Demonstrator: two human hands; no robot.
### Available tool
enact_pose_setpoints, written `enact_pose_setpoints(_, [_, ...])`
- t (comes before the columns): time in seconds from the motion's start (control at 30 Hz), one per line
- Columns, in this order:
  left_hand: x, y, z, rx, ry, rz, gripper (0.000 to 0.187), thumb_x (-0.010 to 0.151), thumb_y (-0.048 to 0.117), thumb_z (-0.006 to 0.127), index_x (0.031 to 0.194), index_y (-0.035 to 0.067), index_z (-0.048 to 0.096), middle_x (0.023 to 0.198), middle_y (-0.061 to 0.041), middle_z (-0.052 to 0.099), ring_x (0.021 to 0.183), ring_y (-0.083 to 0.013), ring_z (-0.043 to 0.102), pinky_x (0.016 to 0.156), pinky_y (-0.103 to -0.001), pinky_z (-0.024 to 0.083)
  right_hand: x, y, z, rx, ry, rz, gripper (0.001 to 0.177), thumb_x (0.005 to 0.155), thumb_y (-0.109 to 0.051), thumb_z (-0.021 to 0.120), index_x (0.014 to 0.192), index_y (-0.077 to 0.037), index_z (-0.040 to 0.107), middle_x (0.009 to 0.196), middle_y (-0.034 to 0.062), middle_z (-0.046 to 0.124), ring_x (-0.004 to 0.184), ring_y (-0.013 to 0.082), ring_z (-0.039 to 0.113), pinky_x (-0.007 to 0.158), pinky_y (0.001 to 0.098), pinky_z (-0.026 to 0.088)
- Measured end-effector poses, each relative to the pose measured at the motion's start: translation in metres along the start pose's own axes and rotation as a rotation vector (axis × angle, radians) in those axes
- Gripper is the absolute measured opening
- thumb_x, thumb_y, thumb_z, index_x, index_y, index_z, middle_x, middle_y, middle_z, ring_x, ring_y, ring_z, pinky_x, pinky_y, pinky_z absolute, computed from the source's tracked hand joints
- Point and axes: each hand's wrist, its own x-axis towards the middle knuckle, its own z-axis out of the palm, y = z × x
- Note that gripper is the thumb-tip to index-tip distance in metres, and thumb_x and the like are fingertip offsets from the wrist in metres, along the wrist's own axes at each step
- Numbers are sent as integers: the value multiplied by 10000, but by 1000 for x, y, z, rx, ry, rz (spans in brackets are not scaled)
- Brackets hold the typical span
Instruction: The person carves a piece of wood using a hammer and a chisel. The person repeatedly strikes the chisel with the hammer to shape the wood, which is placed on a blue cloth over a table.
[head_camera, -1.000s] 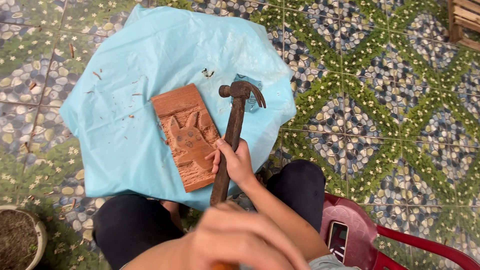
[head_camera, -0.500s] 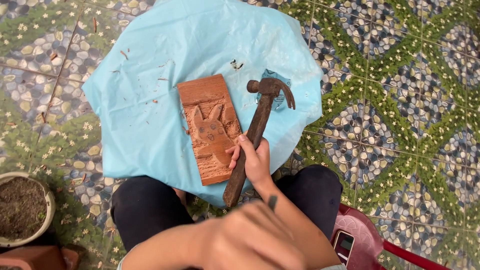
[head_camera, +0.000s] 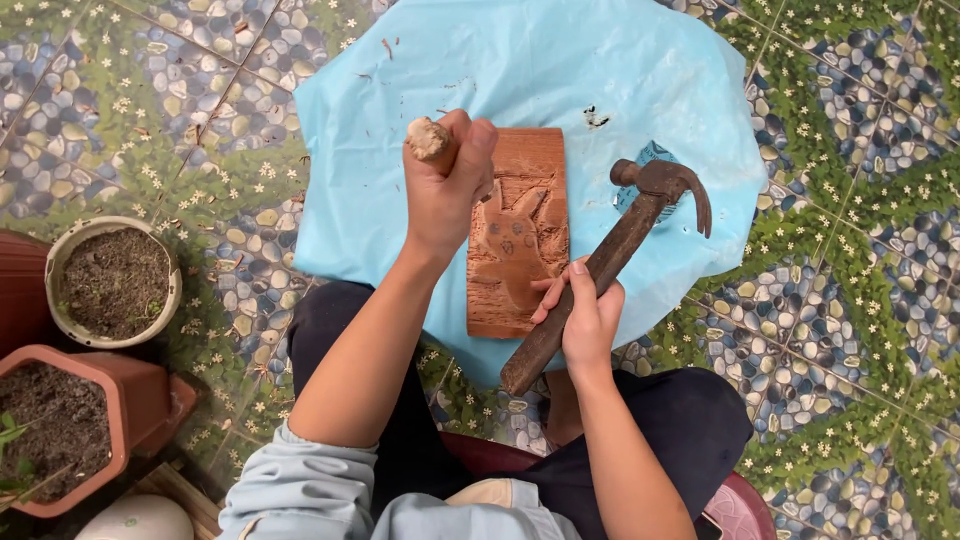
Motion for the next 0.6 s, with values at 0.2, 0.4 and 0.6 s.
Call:
enact_pose_setpoints(0.2, [4,2,11,-75,112,39,339,1033,252,641,724,121,598,540,33,487,509,-61,498,547,-208,424,-4,-6,3,-36,-11,-56,264,1058,-139,501,827,-13,517,492,138,546,367,267,645,783,469,649])
enact_pose_setpoints(0.4, [-9,8,34,-22,-131,-164,148,1066,241,580,1048,118,661,609,16,478,503,-84,445,456,-219,394,-8,-19,11,-137,2,63,253,1049,-234,495,851,-78,492,536,48,497,423,204,571,769,412,639])
enact_pose_setpoints(0.6, [-2,24,42,-15,-170,-81,426,985,185,624,658,128,358,640,47,238,626,-119,205,570,-286,195,-6,-19,13,-119,22,58,269,1042,-216,499,818,-68,492,502,67,492,428,208,571,741,398,641])
